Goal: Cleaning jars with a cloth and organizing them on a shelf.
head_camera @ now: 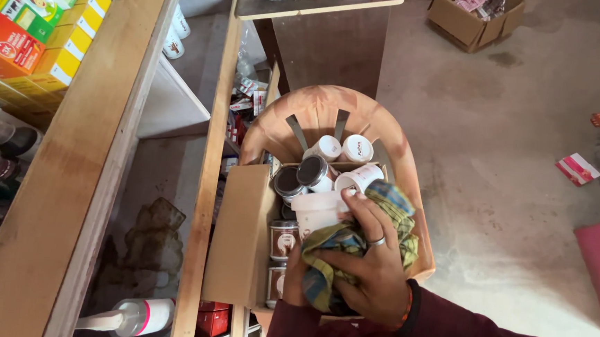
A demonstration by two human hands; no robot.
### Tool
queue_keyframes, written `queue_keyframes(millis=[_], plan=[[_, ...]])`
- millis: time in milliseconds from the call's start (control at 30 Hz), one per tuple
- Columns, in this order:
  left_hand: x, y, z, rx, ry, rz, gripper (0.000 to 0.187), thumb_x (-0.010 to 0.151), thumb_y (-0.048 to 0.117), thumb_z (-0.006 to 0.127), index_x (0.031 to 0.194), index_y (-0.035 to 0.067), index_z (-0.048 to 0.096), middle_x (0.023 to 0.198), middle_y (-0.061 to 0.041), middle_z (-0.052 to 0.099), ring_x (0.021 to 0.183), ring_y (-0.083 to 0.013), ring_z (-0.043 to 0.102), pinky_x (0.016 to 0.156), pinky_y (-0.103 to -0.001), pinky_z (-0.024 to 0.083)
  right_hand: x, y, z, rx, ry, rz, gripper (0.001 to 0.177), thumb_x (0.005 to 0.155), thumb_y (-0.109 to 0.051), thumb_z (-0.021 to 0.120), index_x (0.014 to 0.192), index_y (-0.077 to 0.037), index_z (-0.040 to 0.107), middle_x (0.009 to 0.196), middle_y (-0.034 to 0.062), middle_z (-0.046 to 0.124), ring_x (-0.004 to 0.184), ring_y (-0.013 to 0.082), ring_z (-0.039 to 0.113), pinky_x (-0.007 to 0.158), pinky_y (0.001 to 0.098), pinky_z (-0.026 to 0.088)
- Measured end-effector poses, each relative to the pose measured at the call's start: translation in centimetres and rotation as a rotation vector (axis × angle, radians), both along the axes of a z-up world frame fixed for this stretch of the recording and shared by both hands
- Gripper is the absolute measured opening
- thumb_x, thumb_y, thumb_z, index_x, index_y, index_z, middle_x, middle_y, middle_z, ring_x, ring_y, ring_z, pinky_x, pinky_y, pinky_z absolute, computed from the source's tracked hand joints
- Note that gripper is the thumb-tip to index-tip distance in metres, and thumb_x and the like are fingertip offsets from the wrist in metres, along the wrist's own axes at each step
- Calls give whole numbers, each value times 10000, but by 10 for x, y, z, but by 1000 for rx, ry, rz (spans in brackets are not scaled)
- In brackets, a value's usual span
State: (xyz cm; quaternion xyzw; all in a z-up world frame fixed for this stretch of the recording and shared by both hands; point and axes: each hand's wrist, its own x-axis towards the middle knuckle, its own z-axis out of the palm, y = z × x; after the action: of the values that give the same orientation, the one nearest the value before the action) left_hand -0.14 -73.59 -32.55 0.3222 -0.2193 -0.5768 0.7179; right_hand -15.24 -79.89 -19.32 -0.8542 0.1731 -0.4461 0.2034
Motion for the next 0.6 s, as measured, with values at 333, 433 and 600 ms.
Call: queue_keyframes(millis=[333,433,600], plan=[[-22,-6,16,23,-46,135,645,980,372,617,1461,-33,473,1349,-131,638,1177,-206,659,990,-341,545,13,-29,-10,350,-246,35,451,897,-22,608,1344,-64,656,1710,222,204,1579,396,301,1265,461,314],[-23,-7,40,114,-84,195,642,993,378,612,1447,-59,491,1284,-185,651,1101,-266,670,918,-379,562,16,-30,-29,468,-306,118,532,939,-17,603,1469,-23,553,1735,195,175,1595,361,287,1276,439,292],[-12,-13,65,158,183,274,722,935,528,520,1457,33,468,1337,-154,658,1162,-272,673,980,-404,546,12,-16,-45,539,-162,237,852,785,-110,767,1524,38,371,1695,223,112,1560,398,215,1249,455,243]])
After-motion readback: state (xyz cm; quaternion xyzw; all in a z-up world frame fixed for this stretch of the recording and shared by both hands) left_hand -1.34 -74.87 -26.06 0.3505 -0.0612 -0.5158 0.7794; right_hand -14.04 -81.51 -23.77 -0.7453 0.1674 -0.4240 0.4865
